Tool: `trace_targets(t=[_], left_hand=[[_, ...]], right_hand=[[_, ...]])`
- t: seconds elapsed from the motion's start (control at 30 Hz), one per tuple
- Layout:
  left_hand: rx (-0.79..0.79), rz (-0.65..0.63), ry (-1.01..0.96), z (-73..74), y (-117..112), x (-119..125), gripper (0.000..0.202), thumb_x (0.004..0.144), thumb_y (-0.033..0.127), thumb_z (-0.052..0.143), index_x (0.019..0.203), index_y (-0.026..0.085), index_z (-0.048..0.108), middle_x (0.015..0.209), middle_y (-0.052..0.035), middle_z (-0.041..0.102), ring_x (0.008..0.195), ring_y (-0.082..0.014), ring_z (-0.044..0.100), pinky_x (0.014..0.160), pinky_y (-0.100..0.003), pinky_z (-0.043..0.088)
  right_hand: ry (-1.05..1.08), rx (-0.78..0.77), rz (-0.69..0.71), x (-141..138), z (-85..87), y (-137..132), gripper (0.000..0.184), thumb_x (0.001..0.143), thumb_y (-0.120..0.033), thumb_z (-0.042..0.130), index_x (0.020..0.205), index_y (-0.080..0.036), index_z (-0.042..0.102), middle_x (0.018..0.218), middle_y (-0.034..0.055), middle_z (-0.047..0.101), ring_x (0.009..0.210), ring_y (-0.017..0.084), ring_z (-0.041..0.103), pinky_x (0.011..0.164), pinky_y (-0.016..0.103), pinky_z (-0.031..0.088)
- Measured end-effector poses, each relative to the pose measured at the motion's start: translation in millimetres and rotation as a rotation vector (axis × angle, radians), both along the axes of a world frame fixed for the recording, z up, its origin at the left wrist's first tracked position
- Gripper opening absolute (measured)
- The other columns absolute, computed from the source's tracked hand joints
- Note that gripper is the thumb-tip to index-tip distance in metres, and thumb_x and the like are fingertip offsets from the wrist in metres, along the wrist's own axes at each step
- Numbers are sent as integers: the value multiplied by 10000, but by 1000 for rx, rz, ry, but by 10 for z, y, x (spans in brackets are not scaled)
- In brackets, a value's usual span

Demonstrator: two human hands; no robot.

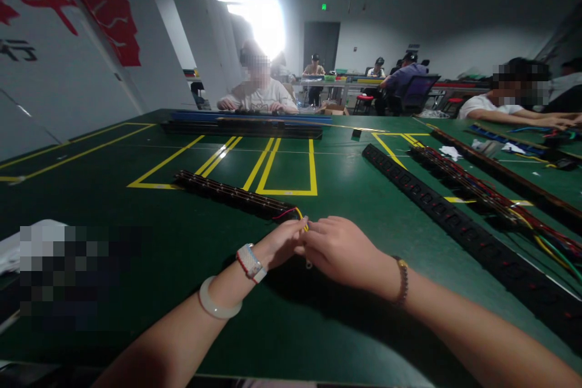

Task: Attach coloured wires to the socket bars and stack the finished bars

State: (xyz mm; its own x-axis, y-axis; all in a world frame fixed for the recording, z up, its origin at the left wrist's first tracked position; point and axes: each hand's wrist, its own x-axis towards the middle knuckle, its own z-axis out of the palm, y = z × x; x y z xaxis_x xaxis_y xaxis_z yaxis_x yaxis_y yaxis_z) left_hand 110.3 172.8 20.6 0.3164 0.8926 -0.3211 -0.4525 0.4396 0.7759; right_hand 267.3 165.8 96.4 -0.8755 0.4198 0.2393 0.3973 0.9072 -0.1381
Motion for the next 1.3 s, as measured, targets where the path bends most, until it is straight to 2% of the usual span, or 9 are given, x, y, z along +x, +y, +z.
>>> trace_targets(t=[0.1, 0.23, 0.37, 0.53, 0.67, 0.8, 0.9, 1.07, 1.3], left_hand=[[18, -5, -92, -11, 10, -36, 193, 875, 255, 533, 757, 130, 620, 743, -50, 648, 689, -122, 602, 704, -240, 453], [-29, -18, -179, -19, 28, -54, 182, 877, 237, 512, 817, 120, 638, 794, -76, 681, 781, -162, 642, 847, -316, 451], [-55, 10, -183, -12, 25, -58, 153, 856, 237, 552, 813, 117, 637, 761, -68, 690, 780, -180, 655, 888, -351, 442], [0, 3, -192, -23, 15, -55, 140, 832, 237, 584, 827, 108, 640, 803, -88, 694, 820, -202, 656, 875, -367, 457], [80, -1, -162, -55, 17, -37, 149, 812, 250, 617, 804, 105, 647, 746, -64, 661, 695, -150, 628, 713, -275, 480], [118, -50, -148, -55, 14, -7, 227, 784, 323, 658, 733, 103, 635, 642, -40, 607, 574, -113, 565, 567, -219, 429], [119, -16, -126, -31, 5, 10, 233, 783, 335, 662, 738, 109, 624, 622, -25, 588, 557, -102, 548, 554, -212, 425], [22, 74, -22, -15, 2, 14, 199, 842, 301, 593, 770, 116, 596, 616, -16, 572, 562, -115, 563, 607, -263, 485], [-38, 68, 29, -22, 35, -16, 199, 927, 257, 443, 951, 107, 572, 649, -11, 535, 550, -84, 530, 564, -208, 463]], right_hand=[[107, -130, -114, 44, 65, 86, 307, 956, -318, 388, 911, -154, 644, 833, 59, 647, 775, 146, 576, 701, 256, 392], [257, -328, -214, 100, 122, 195, 305, 960, -296, 379, 861, -161, 633, 806, 24, 644, 759, 124, 572, 678, 226, 388], [317, -401, -268, 119, 145, 244, 313, 958, -296, 385, 842, -163, 644, 771, 7, 636, 724, 116, 562, 646, 223, 379], [288, -318, -192, 129, 166, 234, 305, 947, -308, 426, 822, -159, 662, 777, 29, 603, 761, 131, 549, 697, 251, 406], [217, -182, -6, 127, 154, 182, 217, 900, -309, 526, 858, -169, 687, 942, 79, 576, 900, 168, 536, 794, 297, 430], [100, -123, 94, 91, 90, 142, 192, 893, -290, 545, 881, -164, 690, 878, 74, 608, 811, 153, 561, 721, 272, 438], [108, -102, 18, 81, 67, 159, 208, 908, -286, 520, 877, -163, 686, 861, 64, 619, 787, 143, 571, 696, 254, 434], [170, -58, -211, 166, 112, 310, 229, 918, -277, 488, 873, -170, 685, 861, 58, 617, 760, 140, 576, 675, 244, 427], [-25, 49, -433, 357, 27, 659, 207, 900, -190, 482, 868, -166, 685, 849, 68, 666, 810, 176, 613, 733, 266, 430]])
